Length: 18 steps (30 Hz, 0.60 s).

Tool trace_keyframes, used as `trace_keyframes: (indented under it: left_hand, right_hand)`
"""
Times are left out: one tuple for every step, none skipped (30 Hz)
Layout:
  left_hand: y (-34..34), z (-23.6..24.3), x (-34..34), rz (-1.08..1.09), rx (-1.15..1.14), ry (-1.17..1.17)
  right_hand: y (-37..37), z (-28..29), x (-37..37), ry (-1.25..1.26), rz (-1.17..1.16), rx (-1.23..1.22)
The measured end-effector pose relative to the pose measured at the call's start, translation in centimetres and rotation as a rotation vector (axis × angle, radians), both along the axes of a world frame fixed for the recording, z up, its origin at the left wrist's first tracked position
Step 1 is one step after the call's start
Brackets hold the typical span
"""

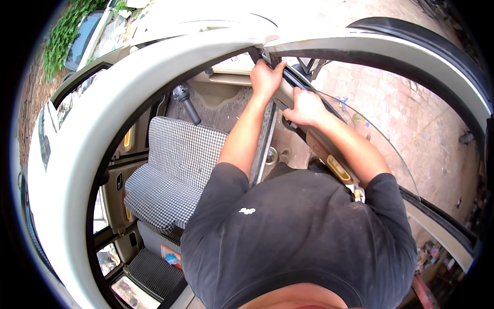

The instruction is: The person installs a black rubber weather seal along the edges of a white car door. They first fit the seal along the exterior door frame, then move to the interior side to press the seal into the door channel, ensuring it is seated along the entire perimeter.

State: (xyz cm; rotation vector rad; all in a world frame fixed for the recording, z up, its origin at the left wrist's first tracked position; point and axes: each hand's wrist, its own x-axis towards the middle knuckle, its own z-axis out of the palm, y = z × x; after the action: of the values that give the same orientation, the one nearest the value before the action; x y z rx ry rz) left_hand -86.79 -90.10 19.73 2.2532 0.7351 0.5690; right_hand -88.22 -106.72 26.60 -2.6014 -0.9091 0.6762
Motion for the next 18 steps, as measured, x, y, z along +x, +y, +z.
trace_keyframes:
  left_hand:
    - [-0.3,0.2,-0.1,-0.001,-0.054,-0.026]
    - [-0.5,0.3,-0.5,-0.02,-0.156,-0.006]
    - [-0.6,1.1,-0.7,-0.037,-0.255,0.004]
    - [-0.8,0.7,-0.9,-0.055,-0.333,-0.072]
    - [-1.2,-0.4,-1.0,-0.073,-0.41,-0.148]
    - [-1.5,-1.3,-1.2,-0.088,-0.485,-0.227]
    - [-1.5,-2.3,-1.0,-0.042,-0.433,-0.048]
    - [-1.8,-3.2,-0.8,-0.004,-0.464,-0.085]
    - [-2.3,-3.3,-0.7,0.031,-0.497,-0.12]
    - [-2.6,-3.3,-0.6,0.055,-0.553,-0.12]
    - [-2.9,-3.4,-0.7,0.078,-0.61,-0.12]
    - [-3.2,-3.2,-0.9,0.105,-0.665,-0.118]
    - [-3.6,-3.0,-1.0,0.114,-0.685,-0.136]
    - [-3.9,-2.8,-1.1,0.123,-0.705,-0.154]
    - [-4.1,-2.6,-1.3,0.134,-0.723,-0.17]
    - [-4.1,-2.3,-1.5,0.115,-0.692,-0.168]
    - [-4.0,-2.0,-1.8,0.097,-0.661,-0.165]
    - [-4.0,-2.0,-2.1,0.077,-0.632,-0.157]
  right_hand:
    - [0.0,0.0,0.1,-0.001,-0.002,0.007]
    - [-0.1,-0.2,0.1,0.012,-0.011,-0.009]
    - [0.0,-0.1,0.2,0.012,-0.005,-0.015]
    - [0.0,-0.1,0.2,0.012,-0.001,-0.022]
    - [0.0,-0.2,0.1,0.012,0.004,-0.03]
    - [0.0,-0.1,0.1,0.007,0.01,-0.025]
    - [0.0,-0.1,0.1,0.004,0.012,-0.023]
    - [0.0,-0.1,0.1,0.0,0.014,-0.02]
    - [0.0,-0.3,0.1,-0.005,0.015,-0.021]
    - [-0.1,-0.5,0.1,-0.011,0.016,-0.021]
    - [-0.1,-0.6,0.2,-0.017,0.016,-0.022]
    - [-0.1,-0.5,0.2,-0.013,0.014,-0.027]
    - [-0.1,-0.3,0.2,-0.009,0.012,-0.032]
    - [-0.1,-0.2,0.2,-0.004,0.009,-0.037]
    - [-0.1,-0.2,0.2,-0.005,0.013,-0.034]
    - [-0.1,-0.2,0.2,-0.006,0.016,-0.031]
    - [-0.1,-0.2,0.2,-0.007,0.02,-0.028]
    - [-0.1,-0.2,0.2,-0.001,0.021,-0.024]
